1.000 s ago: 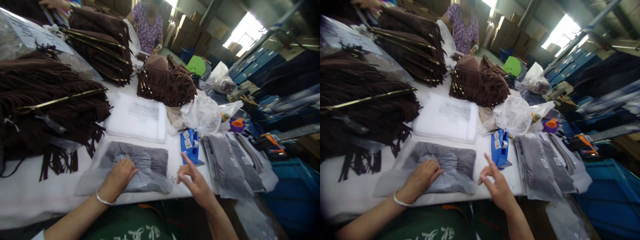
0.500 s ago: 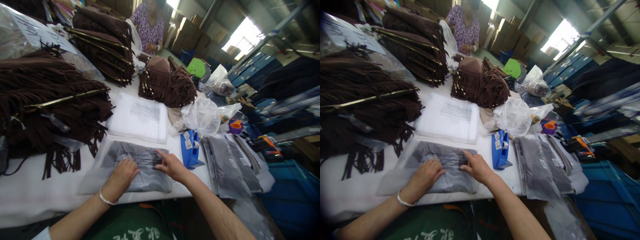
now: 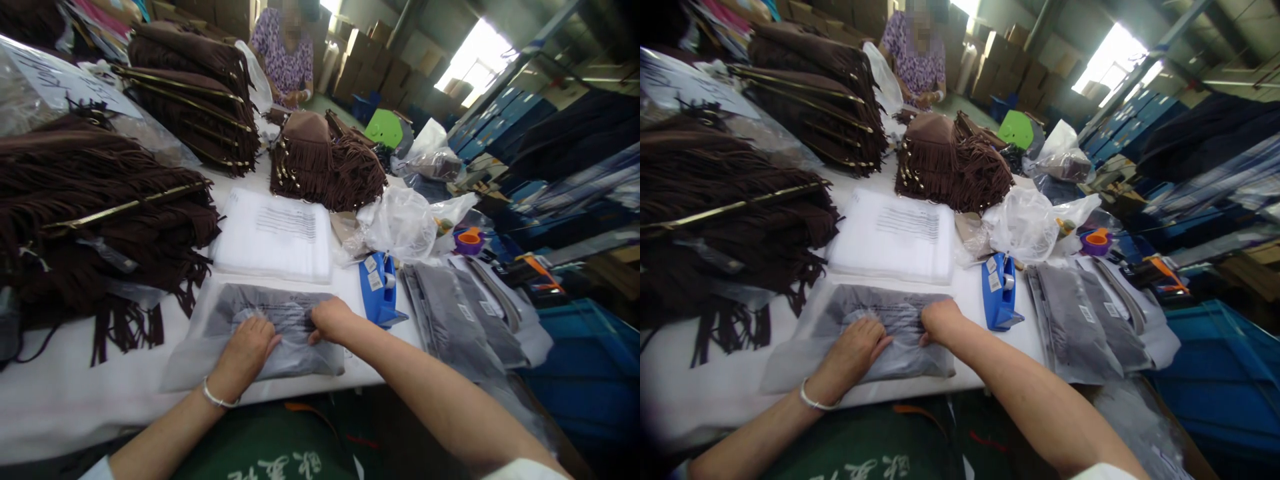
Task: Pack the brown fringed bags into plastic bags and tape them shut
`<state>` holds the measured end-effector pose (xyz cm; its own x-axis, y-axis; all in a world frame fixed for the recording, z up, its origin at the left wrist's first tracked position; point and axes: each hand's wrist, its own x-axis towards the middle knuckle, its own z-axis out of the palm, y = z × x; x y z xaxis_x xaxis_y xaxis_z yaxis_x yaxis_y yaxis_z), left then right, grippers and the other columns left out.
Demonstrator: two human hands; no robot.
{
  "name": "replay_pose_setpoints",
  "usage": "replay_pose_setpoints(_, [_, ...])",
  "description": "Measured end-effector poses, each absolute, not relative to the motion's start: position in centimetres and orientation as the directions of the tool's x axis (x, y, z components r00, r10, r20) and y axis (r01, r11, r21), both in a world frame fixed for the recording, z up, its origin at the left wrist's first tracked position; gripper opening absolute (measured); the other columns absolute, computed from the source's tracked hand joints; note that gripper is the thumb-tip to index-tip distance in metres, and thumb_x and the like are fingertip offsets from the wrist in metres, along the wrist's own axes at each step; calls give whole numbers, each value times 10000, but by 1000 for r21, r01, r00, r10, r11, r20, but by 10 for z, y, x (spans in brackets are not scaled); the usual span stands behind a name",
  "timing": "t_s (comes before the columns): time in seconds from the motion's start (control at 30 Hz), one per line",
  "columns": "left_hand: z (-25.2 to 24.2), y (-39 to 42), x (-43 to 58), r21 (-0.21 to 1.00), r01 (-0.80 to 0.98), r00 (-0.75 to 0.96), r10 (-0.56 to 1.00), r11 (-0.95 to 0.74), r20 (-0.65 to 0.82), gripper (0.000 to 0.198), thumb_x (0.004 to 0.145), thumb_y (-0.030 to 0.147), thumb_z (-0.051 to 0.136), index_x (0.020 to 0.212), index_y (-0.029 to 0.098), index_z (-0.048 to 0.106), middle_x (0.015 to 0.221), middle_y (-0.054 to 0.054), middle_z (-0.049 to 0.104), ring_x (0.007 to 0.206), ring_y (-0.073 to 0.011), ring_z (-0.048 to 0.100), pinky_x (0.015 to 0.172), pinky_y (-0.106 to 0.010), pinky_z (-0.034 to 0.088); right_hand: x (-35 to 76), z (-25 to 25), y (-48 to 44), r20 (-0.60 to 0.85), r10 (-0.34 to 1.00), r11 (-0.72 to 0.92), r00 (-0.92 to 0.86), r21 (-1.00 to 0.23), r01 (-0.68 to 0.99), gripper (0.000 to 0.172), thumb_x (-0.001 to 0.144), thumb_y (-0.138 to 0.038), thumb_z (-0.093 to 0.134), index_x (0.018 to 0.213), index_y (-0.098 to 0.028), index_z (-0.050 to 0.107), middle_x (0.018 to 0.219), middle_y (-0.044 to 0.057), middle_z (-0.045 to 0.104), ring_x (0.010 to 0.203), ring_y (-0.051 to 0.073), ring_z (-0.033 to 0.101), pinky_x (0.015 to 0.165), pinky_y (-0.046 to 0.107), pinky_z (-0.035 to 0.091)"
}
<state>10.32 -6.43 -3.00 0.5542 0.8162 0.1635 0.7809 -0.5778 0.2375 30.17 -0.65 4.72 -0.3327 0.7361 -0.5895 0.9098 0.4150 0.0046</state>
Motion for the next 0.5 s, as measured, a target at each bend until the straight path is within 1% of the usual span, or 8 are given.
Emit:
replay_pose_setpoints(0.07, [-30, -65, 103, 220, 780, 561, 811, -585, 169, 222, 921, 312, 467, 792, 159, 562, 778, -75, 570, 782, -260, 530, 722, -385, 403, 309, 52, 7, -576, 770, 346, -275, 15, 938, 389, 572, -446, 828, 775, -129, 730, 865, 186, 714, 832, 356, 661, 756, 419, 474])
replay_pose_setpoints(0.17, [-30, -65, 103, 226, 776, 561, 808, -589, 180, 232, 921, 315, 465, 781, 158, 563, 774, -80, 578, 776, -263, 534, 722, -395, 406, 328, 71, 14, -499, 841, 225, -207, -24, 974, 297, 683, -360, 776, 804, -96, 717, 871, 208, 700, 903, 353, 643, 841, 449, 432])
replay_pose_setpoints(0.23, [-31, -64, 101, 270, 774, 544, 820, -573, 179, 237, 920, 313, 465, 767, 162, 564, 770, -79, 587, 775, -263, 542, 721, -401, 407, 338, 85, 3, -449, 871, 170, -198, -102, 980, 286, 833, -379, 628, 926, -118, 698, 841, 151, 702, 878, 280, 650, 831, 395, 444])
replay_pose_setpoints(0.3, [-29, -62, 99, 363, 759, 517, 839, -540, 167, 217, 915, 300, 474, 777, 165, 574, 779, -73, 605, 781, -257, 558, 718, -397, 408, 336, 94, -24, -392, 884, 117, -255, -343, 932, 346, 946, -401, 429, 1136, -180, 615, 785, 57, 686, 783, 182, 648, 761, 304, 469])
replay_pose_setpoints(0.33, [-27, -62, 98, 425, 739, 502, 848, -522, 168, 189, 910, 290, 482, 809, 167, 585, 792, -68, 618, 788, -250, 569, 722, -394, 410, 332, 94, -40, -335, 895, 66, -294, -552, 831, 361, 960, -401, 385, 1211, -208, 560, 766, 19, 666, 715, 146, 632, 737, 278, 475])
replay_pose_setpoints(0.4, [-17, -64, 96, 550, 671, 477, 858, -497, 194, 143, 902, 271, 496, 927, 178, 601, 855, -62, 648, 833, -236, 589, 771, -399, 412, 315, 87, -75, -178, 943, -84, -281, -945, 318, 360, 925, -374, 455, 1246, -226, 528, 773, -13, 623, 612, 106, 574, 783, 286, 475])
replay_pose_setpoints(0.43, [-9, -67, 95, 602, 628, 466, 858, -493, 217, 156, 901, 266, 498, 996, 188, 595, 901, -61, 657, 871, -229, 594, 811, -406, 408, 305, 81, -91, -133, 967, -139, -218, -990, -15, 357, 890, -349, 517, 1222, -223, 550, 774, -17, 603, 600, 99, 548, 846, 309, 461])
replay_pose_setpoints(0.5, [12, -75, 95, 677, 541, 451, 852, -498, 266, 206, 905, 261, 497, 1094, 212, 565, 989, -58, 658, 953, -218, 586, 897, -418, 385, 285, 66, -115, -162, 982, -190, -99, -853, -486, 348, 833, -309, 600, 1167, -213, 601, 715, -25, 558, 650, 110, 537, 966, 354, 398])
